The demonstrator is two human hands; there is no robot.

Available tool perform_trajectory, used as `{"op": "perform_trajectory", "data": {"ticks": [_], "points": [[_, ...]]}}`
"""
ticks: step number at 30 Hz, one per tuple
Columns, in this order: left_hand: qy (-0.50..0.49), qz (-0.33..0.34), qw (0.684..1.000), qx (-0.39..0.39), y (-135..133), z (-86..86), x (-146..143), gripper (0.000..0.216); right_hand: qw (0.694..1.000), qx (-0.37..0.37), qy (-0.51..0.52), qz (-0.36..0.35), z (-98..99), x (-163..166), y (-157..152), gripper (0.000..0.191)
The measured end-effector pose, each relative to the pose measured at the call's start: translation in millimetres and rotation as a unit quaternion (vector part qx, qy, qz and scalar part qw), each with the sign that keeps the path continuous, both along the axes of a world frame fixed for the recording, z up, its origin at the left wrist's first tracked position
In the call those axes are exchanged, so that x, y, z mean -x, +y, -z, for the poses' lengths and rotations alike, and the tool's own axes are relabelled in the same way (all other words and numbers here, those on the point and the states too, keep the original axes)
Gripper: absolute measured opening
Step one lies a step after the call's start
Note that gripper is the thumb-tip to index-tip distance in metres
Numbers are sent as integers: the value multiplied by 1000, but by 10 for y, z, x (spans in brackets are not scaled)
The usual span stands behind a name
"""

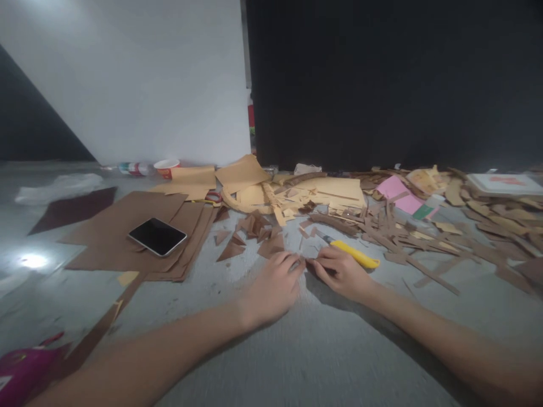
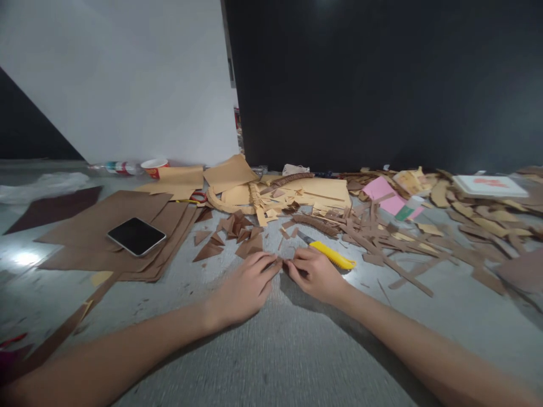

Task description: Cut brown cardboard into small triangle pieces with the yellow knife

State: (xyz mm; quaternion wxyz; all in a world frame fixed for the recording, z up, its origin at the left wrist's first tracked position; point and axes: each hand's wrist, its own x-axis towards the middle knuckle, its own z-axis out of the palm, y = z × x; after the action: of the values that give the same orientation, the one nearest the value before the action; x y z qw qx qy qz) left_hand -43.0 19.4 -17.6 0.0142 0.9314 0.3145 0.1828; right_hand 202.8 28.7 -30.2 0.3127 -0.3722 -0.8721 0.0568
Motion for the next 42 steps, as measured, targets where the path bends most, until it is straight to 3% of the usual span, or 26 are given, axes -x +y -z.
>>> {"op": "perform_trajectory", "data": {"ticks": [12, 26, 42], "points": [[-55, 3, 996, 68, 30, 3, 12, 46, 994, -19, -98, -46, -62, -64, 35, 34], [24, 4, 1000, -8, 10, -15, -4, 40, 991, -5, -117, -61, -66, -122, 84, 38], [-3, -25, 1000, 7, 44, 51, -55, 39, 990, -65, -122, -24, 102, -78, 162, 54]]}}
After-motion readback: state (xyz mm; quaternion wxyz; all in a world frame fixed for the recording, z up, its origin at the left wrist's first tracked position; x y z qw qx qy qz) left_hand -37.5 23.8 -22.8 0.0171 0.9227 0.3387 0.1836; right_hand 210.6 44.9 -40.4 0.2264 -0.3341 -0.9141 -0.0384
